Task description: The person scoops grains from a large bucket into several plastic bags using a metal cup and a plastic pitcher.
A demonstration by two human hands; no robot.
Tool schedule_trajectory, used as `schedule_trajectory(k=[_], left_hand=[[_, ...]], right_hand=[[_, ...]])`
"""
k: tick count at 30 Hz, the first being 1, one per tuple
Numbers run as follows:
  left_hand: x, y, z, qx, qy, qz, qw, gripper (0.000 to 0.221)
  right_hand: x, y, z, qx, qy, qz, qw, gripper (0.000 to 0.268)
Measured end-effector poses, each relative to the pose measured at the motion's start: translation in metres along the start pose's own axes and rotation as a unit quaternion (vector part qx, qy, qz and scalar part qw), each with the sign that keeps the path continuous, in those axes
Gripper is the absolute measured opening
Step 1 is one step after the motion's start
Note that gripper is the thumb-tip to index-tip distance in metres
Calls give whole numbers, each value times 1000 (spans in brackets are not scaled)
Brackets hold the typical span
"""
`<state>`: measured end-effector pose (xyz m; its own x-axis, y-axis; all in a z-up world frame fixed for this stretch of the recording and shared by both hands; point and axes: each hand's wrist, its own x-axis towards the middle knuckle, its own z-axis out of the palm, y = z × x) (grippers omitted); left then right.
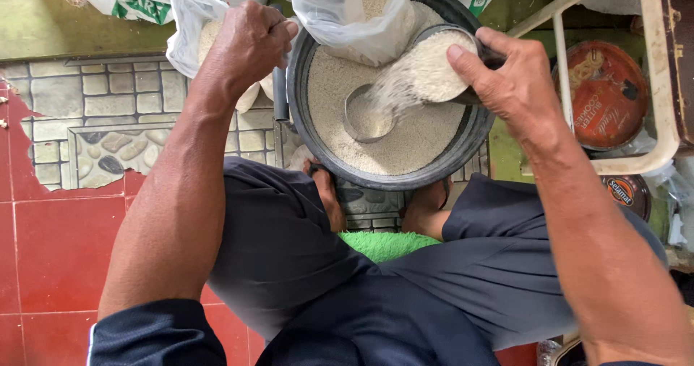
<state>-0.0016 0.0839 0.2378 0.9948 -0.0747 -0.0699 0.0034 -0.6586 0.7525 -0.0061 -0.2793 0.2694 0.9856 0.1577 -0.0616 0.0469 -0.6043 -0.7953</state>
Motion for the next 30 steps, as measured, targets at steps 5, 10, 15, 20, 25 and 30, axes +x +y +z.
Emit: schedule_trajectory(k=[5,10,15,20,25,30], left_hand=[[4,-5,5,11,-2,6,1000,40],[5,-7,9,8,-3,16,1000,44],[10,-13,12,18,-1,4,1000,39],[8,-4,10,2,-2,22,1000,38],[8,-8,10,11,-6,9,1000,38],[6,-3,8,23,-8,-20,1000,37]], right_hand=[[0,-20,-13,-31,-25,-14,999,76],[-2,-27,-25,-73,-39,-51,995,78],[1,-22,-31,-74,-42,-38,996,75],[6,-16,-32,-122,-14,-81,989,67],[14,1,-27,-159,15,-177,971,61],[18,-6,-25,-178,30,-184,966,52]])
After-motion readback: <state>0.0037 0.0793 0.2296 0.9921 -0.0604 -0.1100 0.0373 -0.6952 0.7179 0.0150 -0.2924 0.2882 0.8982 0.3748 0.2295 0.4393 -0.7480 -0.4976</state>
